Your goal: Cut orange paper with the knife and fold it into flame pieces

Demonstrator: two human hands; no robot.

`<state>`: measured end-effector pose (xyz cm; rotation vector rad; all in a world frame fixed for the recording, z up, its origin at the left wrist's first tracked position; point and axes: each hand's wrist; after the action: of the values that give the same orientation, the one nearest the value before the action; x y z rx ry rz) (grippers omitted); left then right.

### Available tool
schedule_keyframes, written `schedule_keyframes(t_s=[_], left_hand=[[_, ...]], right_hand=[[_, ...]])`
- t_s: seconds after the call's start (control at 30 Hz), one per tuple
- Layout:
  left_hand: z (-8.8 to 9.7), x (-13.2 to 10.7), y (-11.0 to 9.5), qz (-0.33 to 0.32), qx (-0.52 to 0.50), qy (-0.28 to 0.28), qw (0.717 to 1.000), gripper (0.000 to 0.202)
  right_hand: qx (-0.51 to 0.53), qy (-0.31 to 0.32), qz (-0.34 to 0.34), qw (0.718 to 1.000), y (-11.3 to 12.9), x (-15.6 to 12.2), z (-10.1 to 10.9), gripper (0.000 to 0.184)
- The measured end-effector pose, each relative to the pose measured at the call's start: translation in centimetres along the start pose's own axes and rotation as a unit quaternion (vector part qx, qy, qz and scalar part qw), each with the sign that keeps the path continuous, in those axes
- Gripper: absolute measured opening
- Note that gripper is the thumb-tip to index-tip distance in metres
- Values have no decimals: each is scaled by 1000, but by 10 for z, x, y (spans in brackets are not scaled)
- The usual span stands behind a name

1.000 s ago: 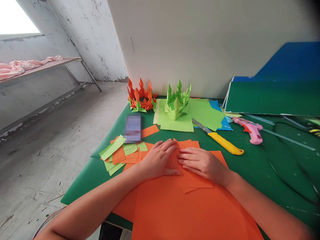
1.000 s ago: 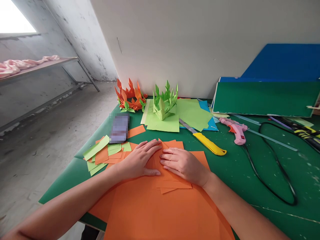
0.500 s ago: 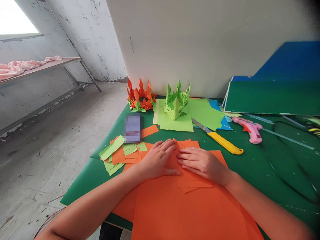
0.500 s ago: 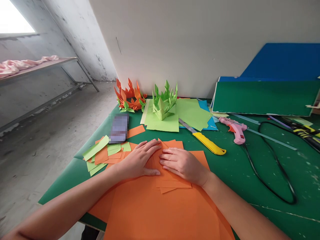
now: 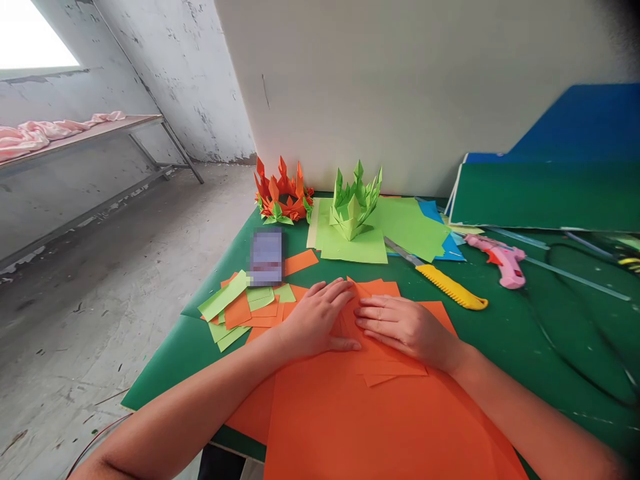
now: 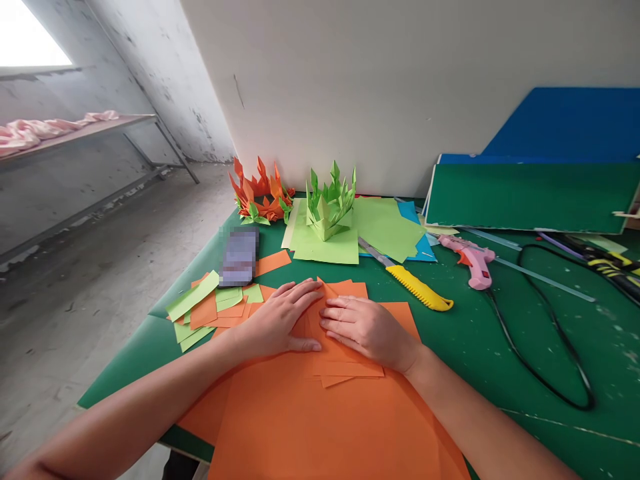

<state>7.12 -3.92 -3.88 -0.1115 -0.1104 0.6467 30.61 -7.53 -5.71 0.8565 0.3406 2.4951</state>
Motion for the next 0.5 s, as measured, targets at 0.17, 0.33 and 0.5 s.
schedule_keyframes(t_s=[0.17, 0.33, 0.5], left_hand=[[-1, 0, 1, -1, -11, -6, 1000, 87], [0, 0, -1, 3, -9, 2, 1000, 88], [3, 1, -2, 10, -2, 12, 1000, 87]], right_hand=[[5, 7, -2, 1000, 1, 1, 1, 28], [-1, 7, 1, 1000, 1, 1, 1, 28], [1, 11, -2, 1000, 0, 0, 0, 28]])
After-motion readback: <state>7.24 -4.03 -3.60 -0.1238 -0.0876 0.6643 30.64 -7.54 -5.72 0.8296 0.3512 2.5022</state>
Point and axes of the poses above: each hand's wrist, its own x-axis towards the middle knuckle, its own z-axis out of the back of the hand, y = z × x, and after that the axes turned 12 degrees about x, right-handed
